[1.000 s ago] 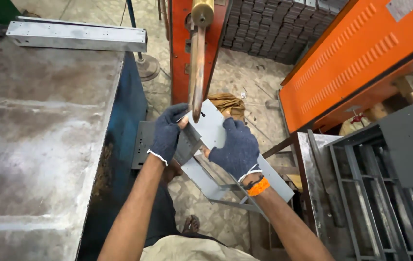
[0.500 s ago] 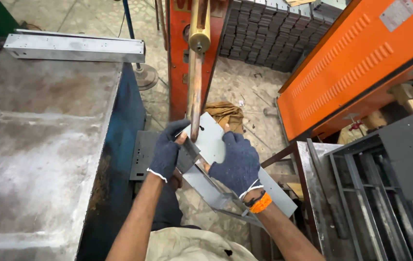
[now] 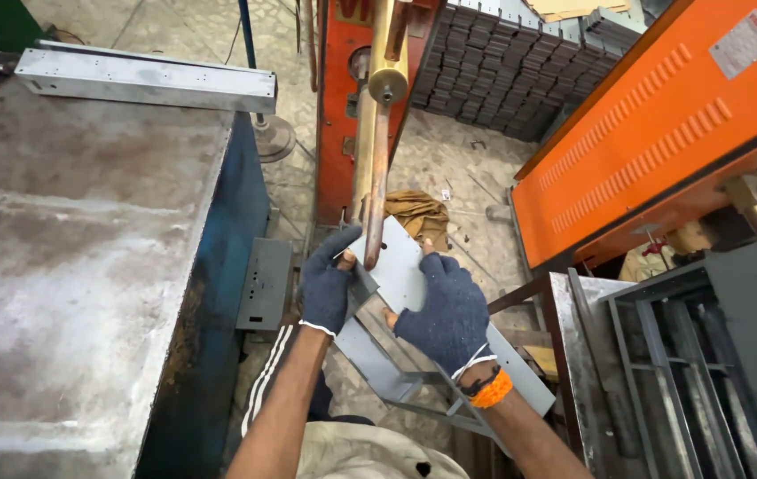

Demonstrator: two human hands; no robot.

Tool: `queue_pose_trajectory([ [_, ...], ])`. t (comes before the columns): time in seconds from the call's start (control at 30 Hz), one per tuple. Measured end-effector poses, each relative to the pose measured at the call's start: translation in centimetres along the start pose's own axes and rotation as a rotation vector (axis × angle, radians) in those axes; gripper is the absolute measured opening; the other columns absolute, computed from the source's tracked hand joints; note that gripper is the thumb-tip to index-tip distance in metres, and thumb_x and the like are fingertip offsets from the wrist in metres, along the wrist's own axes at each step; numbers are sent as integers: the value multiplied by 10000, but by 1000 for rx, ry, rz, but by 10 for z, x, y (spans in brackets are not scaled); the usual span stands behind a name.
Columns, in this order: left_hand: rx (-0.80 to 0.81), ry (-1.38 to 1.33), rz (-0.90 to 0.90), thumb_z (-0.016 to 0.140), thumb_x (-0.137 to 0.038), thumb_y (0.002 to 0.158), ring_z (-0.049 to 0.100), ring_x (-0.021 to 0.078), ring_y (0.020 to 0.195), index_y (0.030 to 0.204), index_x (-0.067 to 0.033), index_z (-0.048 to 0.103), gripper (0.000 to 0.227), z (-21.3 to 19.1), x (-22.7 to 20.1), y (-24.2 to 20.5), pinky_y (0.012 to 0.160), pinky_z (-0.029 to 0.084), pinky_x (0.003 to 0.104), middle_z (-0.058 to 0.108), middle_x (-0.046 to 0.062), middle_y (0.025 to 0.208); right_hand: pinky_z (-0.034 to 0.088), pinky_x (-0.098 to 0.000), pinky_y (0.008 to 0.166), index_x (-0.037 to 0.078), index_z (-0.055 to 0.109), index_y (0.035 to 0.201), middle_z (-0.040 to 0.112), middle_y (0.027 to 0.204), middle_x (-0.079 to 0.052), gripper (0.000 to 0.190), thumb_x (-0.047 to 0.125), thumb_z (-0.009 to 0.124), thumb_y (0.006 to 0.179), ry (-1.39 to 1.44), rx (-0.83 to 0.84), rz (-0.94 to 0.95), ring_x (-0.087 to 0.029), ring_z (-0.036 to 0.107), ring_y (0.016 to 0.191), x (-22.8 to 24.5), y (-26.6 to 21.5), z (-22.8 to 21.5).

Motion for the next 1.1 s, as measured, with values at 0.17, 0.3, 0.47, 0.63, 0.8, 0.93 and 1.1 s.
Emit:
queue_pose_trajectory([
  [0.17, -51, -7, -49, 714, -229, 975, 619, 111, 962, 1225, -35, 729, 317, 3, 2, 0, 835, 500, 277, 729, 12, 1100, 535, -451, 826, -60, 489, 1414, 649, 1097, -199, 1086, 450, 903, 549, 4, 16, -2, -366, 639, 999, -3, 0, 2],
  [0.3, -81, 138, 27, 716, -256, 980, 629, 95, 914, 1183, -21, 742, 312, 6, -21, -1, 814, 515, 275, 734, 6, 1026, 534, -459, 812, -63, 461, 1447, 641, 1121, -210, 1114, 446, 904, 561, 4, 17, -15, -371, 639, 986, -3, -1, 3],
  [0.47, 120, 221, 107, 671, -167, 979, 627, 160, 1121, 1333, -32, 670, 379, 0, -51, -10, 985, 492, 327, 711, 67, 1219, 528, -470, 817, -51, 454, 1450, 643, 1134, -200, 1105, 438, 888, 559, -15, 0, 2, -369, 642, 977, -2, -3, 2],
  [0.63, 222, 574, 336, 733, -89, 727, 621, 280, 1277, 1458, -39, 489, 772, 20, -94, -28, 1090, 489, 400, 606, 149, 1379, 523, -469, 815, -45, 450, 1459, 641, 1150, -202, 1105, 420, 876, 551, -22, -25, -5, -373, 639, 974, -3, -2, 2],
  [0.8, 29, 551, 422, 833, -103, 646, 603, 337, 1252, 1404, -43, 462, 847, 26, -80, -33, 1055, 484, 394, 566, 163, 1351, 522, -470, 819, -40, 452, 1452, 636, 1161, -207, 1116, 434, 883, 538, -27, -15, -3, -380, 636, 981, -5, -3, 5],
  [0.93, -86, 576, 428, 910, -129, 637, 619, 331, 1184, 1347, -52, 495, 826, 30, -60, -29, 1020, 485, 388, 588, 150, 1255, 524, -470, 814, -31, 446, 1478, 642, 1145, -199, 1123, 414, 875, 541, -14, -13, 8, -381, 637, 979, -6, -4, 6],
  [1.1, -185, 635, 352, 820, -91, 607, 666, 282, 1096, 1235, -78, 582, 672, 26, -47, -23, 950, 521, 358, 646, 97, 1138, 529, -466, 822, -24, 477, 1442, 649, 1104, -191, 1083, 447, 895, 562, -13, -37, 0, -381, 646, 981, -6, -3, 4],
])
Point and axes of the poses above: each hand's wrist, its own y-axis towards the middle knuckle, its own z-axis out of the palm, x = y × z, the point moved 6 cm from there along y, towards the middle knuckle
